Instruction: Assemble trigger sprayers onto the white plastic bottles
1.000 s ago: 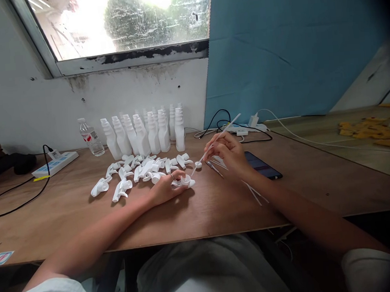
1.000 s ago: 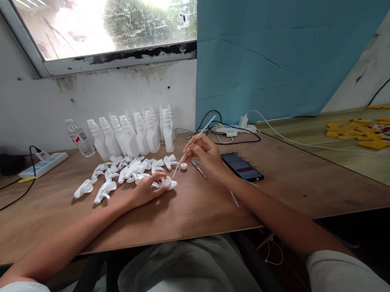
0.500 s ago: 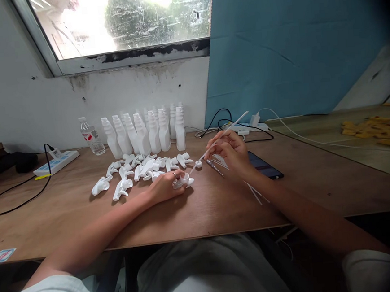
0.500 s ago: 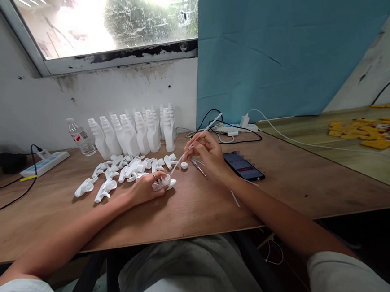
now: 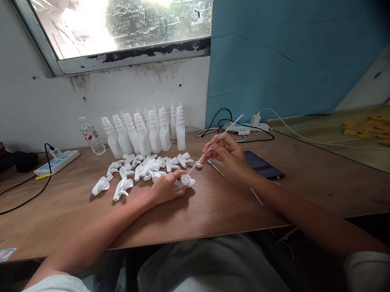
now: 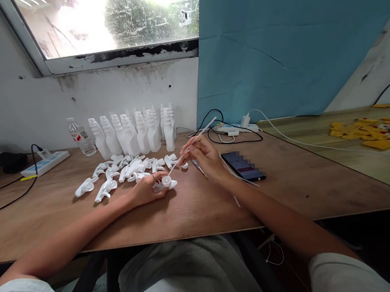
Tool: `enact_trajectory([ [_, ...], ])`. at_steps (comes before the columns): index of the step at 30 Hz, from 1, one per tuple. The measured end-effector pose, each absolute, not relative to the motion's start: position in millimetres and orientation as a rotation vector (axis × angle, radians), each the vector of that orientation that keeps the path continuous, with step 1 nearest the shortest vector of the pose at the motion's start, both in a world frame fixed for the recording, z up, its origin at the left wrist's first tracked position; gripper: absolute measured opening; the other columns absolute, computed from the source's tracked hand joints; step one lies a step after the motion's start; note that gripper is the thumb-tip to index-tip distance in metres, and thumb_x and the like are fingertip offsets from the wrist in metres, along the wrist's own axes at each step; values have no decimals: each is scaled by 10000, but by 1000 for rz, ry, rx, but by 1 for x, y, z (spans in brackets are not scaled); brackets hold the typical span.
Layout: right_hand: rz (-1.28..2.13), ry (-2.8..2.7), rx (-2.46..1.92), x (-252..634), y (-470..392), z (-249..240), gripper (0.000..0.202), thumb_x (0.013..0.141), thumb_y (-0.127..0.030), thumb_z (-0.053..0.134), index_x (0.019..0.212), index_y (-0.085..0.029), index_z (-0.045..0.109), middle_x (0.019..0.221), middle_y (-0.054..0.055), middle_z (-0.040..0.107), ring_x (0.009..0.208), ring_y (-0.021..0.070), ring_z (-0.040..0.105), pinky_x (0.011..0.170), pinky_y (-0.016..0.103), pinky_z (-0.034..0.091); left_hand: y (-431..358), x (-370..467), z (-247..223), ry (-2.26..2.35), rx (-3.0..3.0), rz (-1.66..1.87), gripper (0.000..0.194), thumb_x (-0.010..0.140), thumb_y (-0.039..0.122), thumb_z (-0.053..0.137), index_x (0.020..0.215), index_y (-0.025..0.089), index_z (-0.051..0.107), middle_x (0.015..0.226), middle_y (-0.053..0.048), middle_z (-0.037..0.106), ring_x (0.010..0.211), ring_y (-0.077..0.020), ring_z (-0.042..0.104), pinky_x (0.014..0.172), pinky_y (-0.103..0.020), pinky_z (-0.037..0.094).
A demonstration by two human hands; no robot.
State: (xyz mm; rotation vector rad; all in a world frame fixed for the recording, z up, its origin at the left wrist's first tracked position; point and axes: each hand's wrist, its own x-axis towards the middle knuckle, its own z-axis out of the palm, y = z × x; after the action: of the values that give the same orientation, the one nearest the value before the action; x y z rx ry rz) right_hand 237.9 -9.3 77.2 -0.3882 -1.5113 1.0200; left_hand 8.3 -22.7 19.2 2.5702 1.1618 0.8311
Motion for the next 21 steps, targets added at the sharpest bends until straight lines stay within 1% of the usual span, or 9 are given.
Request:
enact_trajectory([
  [4,1030,-1524,-380,237,-10,76,125,886,-291,602,931,-224,507,861,8,660,681,186,690,625,374,579,-24,8,21,1157,2570,835,367,798,325,600,1145,206,585,942,-24,696,774,-156,649,738,-239,489],
  [10,1018,-1552,-420,237,-10,73,160,885,-335,603,947,-231,498,876,14,653,699,177,682,646,366,578,-25,8,24,1135,2548,801,376,815,349,587,1162,205,585,994,-26,699,810,-166,656,749,-243,492],
  [14,982,-1567,-427,235,-11,72,195,860,-322,638,958,-243,490,852,-9,627,633,142,648,615,325,556,-26,9,25,1163,2532,816,377,800,334,601,1158,214,603,983,-19,705,801,-164,656,761,-241,494],
  [17,946,-1636,-433,231,-11,69,184,837,-307,661,927,-234,518,820,-19,584,603,115,606,595,288,515,-24,9,22,1128,2512,828,391,793,324,617,1170,221,610,1002,-15,702,818,-160,655,763,-236,494],
  [21,853,-1822,-554,224,-11,61,169,845,-355,634,864,-195,586,859,18,571,662,112,567,611,266,485,-20,8,16,1115,2452,881,409,789,341,639,1176,207,627,960,-17,701,790,-156,649,748,-239,498],
])
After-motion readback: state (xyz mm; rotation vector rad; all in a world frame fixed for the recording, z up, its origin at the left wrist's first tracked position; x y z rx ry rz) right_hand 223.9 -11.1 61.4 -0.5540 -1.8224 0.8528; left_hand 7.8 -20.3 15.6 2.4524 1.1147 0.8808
